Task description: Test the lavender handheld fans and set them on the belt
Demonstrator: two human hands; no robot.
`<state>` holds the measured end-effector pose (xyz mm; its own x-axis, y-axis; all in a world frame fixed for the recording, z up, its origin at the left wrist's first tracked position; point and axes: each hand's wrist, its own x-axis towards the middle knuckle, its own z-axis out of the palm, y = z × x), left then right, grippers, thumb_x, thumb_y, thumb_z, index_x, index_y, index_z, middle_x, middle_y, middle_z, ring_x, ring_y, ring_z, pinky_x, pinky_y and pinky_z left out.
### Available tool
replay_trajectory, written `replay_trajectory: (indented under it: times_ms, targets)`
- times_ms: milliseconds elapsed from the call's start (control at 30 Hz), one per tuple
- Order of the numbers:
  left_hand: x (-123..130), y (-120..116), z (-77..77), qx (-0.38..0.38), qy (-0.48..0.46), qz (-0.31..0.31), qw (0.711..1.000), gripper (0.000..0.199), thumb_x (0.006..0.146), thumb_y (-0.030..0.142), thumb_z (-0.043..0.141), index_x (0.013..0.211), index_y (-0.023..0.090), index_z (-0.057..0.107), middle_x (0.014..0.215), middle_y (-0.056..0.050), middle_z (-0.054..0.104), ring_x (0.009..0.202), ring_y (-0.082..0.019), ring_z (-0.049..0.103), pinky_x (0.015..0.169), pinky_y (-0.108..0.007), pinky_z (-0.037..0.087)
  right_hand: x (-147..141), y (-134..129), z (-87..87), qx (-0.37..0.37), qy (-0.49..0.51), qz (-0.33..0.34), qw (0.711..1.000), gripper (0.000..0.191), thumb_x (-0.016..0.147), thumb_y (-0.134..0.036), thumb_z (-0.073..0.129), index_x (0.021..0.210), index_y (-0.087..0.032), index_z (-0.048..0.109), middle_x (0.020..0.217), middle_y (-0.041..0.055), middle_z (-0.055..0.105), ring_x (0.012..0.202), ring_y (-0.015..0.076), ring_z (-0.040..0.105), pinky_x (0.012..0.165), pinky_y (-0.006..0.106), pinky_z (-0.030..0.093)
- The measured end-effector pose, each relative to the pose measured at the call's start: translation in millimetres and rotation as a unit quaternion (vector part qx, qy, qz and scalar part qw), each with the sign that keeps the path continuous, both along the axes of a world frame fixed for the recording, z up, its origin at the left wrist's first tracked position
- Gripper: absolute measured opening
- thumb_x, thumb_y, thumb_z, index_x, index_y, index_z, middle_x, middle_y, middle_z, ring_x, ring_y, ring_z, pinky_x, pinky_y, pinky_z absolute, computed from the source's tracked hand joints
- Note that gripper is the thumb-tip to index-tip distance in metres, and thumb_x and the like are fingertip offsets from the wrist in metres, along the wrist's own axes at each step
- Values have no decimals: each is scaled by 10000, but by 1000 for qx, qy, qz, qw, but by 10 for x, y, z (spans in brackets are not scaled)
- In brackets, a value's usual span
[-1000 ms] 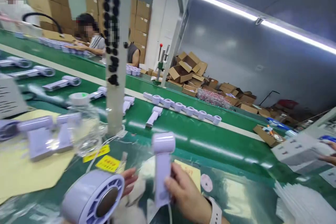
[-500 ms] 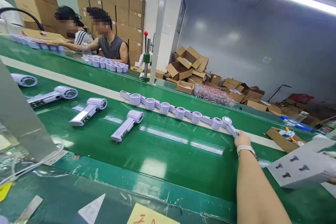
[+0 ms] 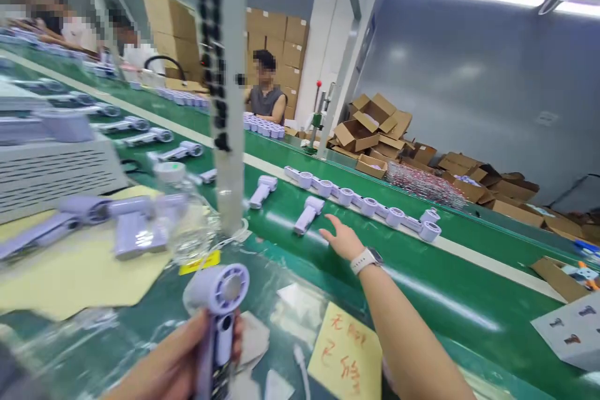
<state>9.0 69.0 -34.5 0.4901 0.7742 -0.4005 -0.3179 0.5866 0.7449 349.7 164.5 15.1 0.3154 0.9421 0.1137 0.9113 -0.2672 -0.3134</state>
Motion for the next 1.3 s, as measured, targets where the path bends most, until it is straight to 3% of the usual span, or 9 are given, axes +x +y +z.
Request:
replay_trajectory:
  times_ms: [133,267,367,467,633,767,867,1033,1300]
  targets:
    - [-366,-199,277,74,-83,41,993,506,637,664,864,821,197,800,807,-41,770,673,-169,695,704,-272,559,-1031,169,-6,-44,11,38,998,366,999,-372,674,1308,-180,635,1331,110,643,1147,264,661,972,493,571]
    - [-925,-375,323,124,-61,67,988,571,699,687,812,827,132,781,828,-108,779,653,-199,691,611,-280,533,-1295,-20,189,-33,41,36,998,333,1003,-361,670,1274,-169,643,1287,102,658,1101,248,674,941,470,582]
    - [-1071,-372,332,109,-60,95,988,601,704,663,826,949,115,804,1029,-154,803,917,-277,744,778,-333,598,-1418,-530,243,-7,93,91,991,269,1068,-325,529,1254,-159,632,1146,83,694,976,212,696,880,418,593]
    - [-831,-332,342,86,-131,67,985,689,718,669,813,1121,110,777,1274,-184,744,1176,-314,699,1059,-403,536,-1752,-1348,200,18,132,161,978,329,1070,-249,362,1199,-217,664,1142,98,696,1032,238,680,919,417,578]
    - [-335,-447,335,16,-235,-2,972,602,770,654,774,1085,142,759,1101,-148,801,1044,-314,754,996,-439,573,-2120,-2373,198,72,150,257,952,250,985,-256,511,1054,-281,750,1524,114,530,1382,339,522,1076,516,481]
    - [-315,-537,299,22,-197,37,979,556,711,637,833,1014,176,763,986,-88,819,945,-285,773,935,-412,606,-1756,-2287,124,23,149,35,988,277,1026,-348,467,882,-219,666,949,115,734,911,276,719,807,379,551]
    - [-446,-543,299,84,-179,57,979,558,622,657,878,904,189,763,931,-66,816,1048,-313,755,979,-407,587,-1502,-2105,-76,32,124,-68,989,202,917,-216,585,730,-228,509,832,134,665,948,328,674,836,408,490]
    - [-706,-551,432,196,-182,90,959,668,561,800,815,784,175,738,914,-95,793,1254,-403,650,1020,-446,557,-1512,-2178,-294,22,201,-48,978,268,850,-274,617,681,-260,409,699,63,596,795,275,628,801,395,458]
    - [-640,-623,619,190,-247,64,948,701,609,857,750,802,189,658,1051,-110,761,1335,-409,588,1051,-486,537,-2094,-2549,-108,-11,432,73,899,498,821,-654,584,1016,-197,615,672,5,613,626,205,608,623,331,519]
